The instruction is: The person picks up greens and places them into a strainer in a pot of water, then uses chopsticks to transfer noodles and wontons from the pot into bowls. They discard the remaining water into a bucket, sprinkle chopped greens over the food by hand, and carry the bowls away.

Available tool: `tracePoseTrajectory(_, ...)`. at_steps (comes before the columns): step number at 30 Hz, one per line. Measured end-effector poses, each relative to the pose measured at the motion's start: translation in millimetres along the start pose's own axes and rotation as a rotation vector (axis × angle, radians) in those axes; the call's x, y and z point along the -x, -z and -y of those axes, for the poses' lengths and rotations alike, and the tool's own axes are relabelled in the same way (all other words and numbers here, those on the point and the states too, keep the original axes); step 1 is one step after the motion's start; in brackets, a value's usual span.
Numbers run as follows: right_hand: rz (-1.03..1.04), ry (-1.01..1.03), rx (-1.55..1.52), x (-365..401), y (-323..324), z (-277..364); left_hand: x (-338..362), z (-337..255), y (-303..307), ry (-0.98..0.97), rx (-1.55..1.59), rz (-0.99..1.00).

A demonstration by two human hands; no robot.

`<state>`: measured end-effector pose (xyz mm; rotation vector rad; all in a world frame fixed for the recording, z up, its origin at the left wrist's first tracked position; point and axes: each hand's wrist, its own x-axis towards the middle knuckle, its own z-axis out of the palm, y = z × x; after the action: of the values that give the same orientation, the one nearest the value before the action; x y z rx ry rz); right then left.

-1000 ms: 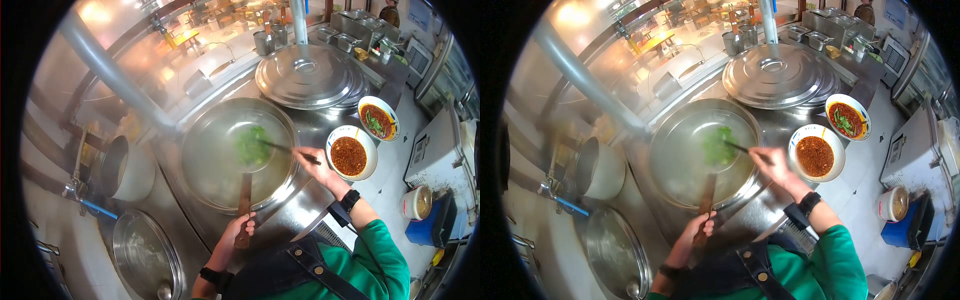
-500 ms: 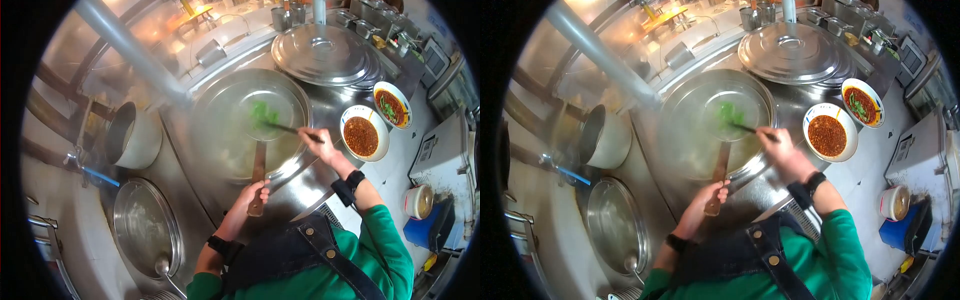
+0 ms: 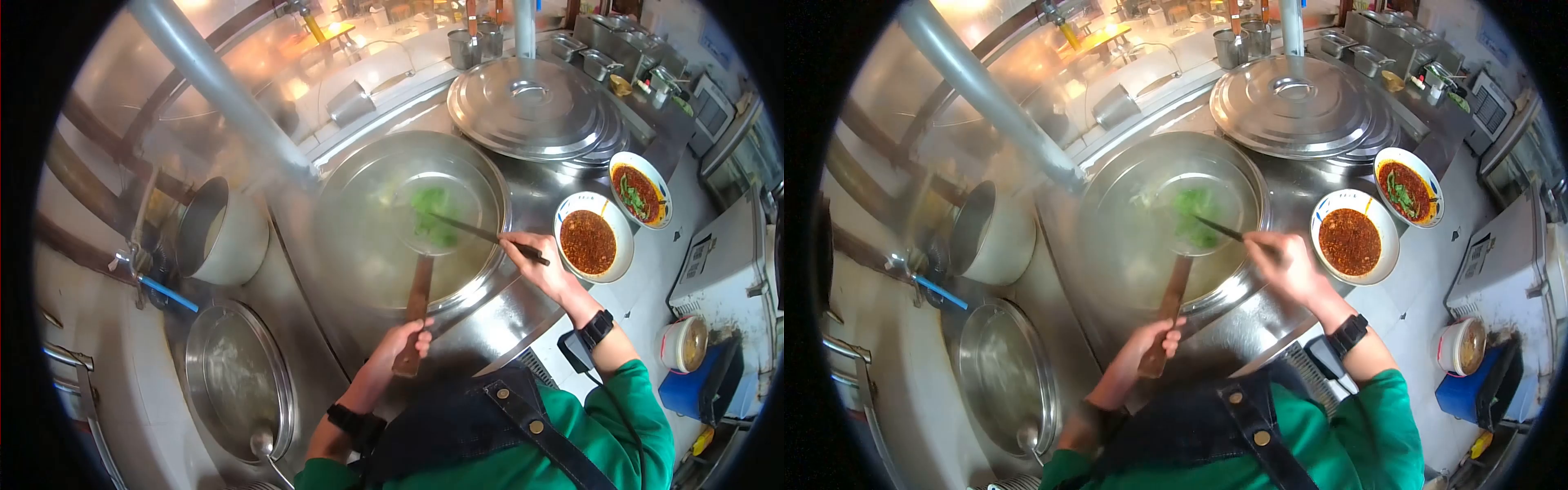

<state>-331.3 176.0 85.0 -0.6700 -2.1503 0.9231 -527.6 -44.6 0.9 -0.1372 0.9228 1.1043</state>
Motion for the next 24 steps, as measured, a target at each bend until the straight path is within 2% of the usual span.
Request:
tracePoseTrajectory(1, -0.005, 0.0, 0.001, -2.0, -2.1, -5.2, 7.9, 0.6, -4.5, 0.006, -0.019, -0.013)
tracePoseTrajectory(3, 0.126, -0.072, 0.052, -2.8, -18.1, -27.7, 3.7, 2.0, -10.4, -0.003, -0.033, -0.013)
tracePoseTrajectory(5, 0.077, -0.073, 0.062, -5.4, -39.1, -52.2, -14.5, -5.8, -10.0, -0.013, 0.017, -0.054)
tracePoseTrajectory(6, 0.042, -0.081, 0.064, -6.6, -47.5, -61.9, -24.4, -8.3, -4.4, -0.009, 0.069, 0.016)
tracePoseTrajectory(9, 0.008, -0.088, 0.118, -16.4, -38.2, -41.2, -12.6, -6.4, -12.0, 0.023, 0.108, -0.029)
tracePoseTrajectory(12, -0.04, 0.043, 0.028, -23.1, -21.8, -20.1, 7.4, 2.8, -6.5, 0.006, 0.03, -0.008)
tracePoseTrajectory(15, 0.024, 0.125, 0.122, -24.8, -36.5, -43.7, 15.1, 7.5, -15.1, -0.02, -0.069, -0.05)
tracePoseTrajectory(17, 0.059, 0.084, 0.119, -17.6, -39.8, -40.7, 12.0, 3.0, -12.5, -0.01, -0.013, 0.001)
tracePoseTrajectory(19, 0.2, 0.082, 0.172, -9.8, -39.4, -36.2, -5.2, -6.0, -5.3, 0.015, 0.083, 0.01)
tracePoseTrajectory(20, 0.195, 0.004, 0.154, -8.9, -38.7, -34.1, -13.9, -9.0, -1.7, 0.048, 0.174, 0.024)
tracePoseTrajectory(24, 0.106, -0.104, 0.007, -6.0, -21.0, -9.9, -23.5, -13.5, -14.6, 0.093, 0.228, 0.054)
